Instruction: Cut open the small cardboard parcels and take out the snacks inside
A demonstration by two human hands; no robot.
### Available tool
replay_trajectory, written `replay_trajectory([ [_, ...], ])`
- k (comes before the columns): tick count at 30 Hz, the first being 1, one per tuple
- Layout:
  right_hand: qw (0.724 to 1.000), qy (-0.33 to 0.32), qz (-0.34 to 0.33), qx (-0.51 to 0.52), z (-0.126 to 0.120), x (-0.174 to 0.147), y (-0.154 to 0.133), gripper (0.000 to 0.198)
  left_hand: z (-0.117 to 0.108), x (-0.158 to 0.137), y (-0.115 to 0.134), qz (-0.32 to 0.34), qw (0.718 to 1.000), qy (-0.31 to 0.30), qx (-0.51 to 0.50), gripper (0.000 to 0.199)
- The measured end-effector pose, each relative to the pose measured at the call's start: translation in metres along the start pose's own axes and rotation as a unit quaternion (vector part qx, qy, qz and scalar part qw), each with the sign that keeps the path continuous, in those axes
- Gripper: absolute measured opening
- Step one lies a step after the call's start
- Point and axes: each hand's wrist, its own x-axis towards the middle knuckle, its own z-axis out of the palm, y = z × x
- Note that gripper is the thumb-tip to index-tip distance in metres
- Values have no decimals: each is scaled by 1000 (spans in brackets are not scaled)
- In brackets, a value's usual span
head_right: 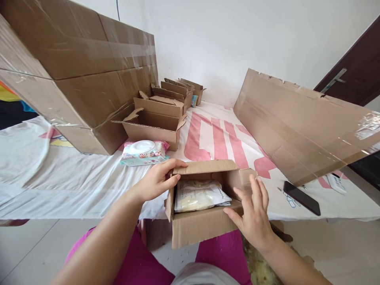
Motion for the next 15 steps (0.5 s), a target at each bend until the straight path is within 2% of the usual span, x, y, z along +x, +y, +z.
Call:
replay_trajectory([
  [2, 996, -29, -71, 36, -4, 10, -2, 30, 0, -1, 0, 2, 1000, -1, 2, 32],
  [4, 985, -105, -112, 78, -7, 19, -3, 28, 0, -1, 2, 13, 1000, -6, 1, 33],
  [7, 969, -223, -82, 70, -9, 30, -4, 41, 0, -3, 6, 24, 1000, -14, 0, 35],
  [10, 948, -302, -81, 55, -11, 38, -9, 47, 0, -4, 8, 23, 1000, -18, 6, 37],
  [12, 938, -325, -95, 71, -11, 40, -13, 46, 0, -6, 8, 24, 999, -21, 6, 36],
  [15, 943, -306, -87, 102, -10, 39, -17, 45, 0, -6, 7, 26, 999, -20, 0, 36],
])
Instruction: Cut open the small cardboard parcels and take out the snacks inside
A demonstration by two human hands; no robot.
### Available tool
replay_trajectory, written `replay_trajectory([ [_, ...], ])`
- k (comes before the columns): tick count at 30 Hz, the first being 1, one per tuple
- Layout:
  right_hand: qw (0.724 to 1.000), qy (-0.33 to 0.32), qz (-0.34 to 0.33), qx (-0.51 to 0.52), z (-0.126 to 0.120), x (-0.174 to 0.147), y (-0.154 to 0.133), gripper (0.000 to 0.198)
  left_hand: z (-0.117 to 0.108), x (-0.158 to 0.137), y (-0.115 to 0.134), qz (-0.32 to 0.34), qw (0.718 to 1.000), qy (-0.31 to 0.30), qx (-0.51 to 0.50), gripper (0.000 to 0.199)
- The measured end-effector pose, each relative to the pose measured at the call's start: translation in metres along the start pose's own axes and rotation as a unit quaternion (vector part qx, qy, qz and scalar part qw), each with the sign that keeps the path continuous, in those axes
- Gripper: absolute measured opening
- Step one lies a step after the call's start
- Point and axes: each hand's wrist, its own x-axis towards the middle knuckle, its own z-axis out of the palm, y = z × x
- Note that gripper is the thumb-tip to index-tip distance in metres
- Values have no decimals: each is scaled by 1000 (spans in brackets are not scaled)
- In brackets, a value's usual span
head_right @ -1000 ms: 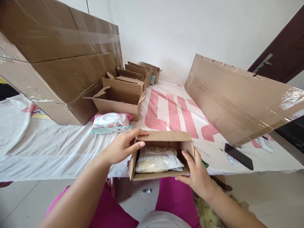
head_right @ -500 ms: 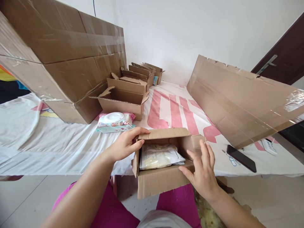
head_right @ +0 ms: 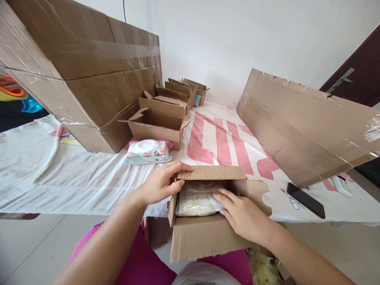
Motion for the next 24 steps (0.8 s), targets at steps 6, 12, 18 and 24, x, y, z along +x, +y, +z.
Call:
replay_trajectory([
  [6, 990, 123, 46, 55, 11, -1, 3, 35, 0, 3, -3, -10, 1000, 9, -8, 35],
  [12, 984, 146, 50, 90, 16, 6, 9, 38, 1, 5, -2, -8, 1000, 8, -12, 37],
  [18, 975, 211, 12, 71, 13, 13, 9, 26, 3, 4, -5, -58, 998, 31, 6, 39],
  [24, 920, 381, 12, 93, -12, 3, 19, 21, 11, 5, -12, -116, 983, 142, -15, 43],
])
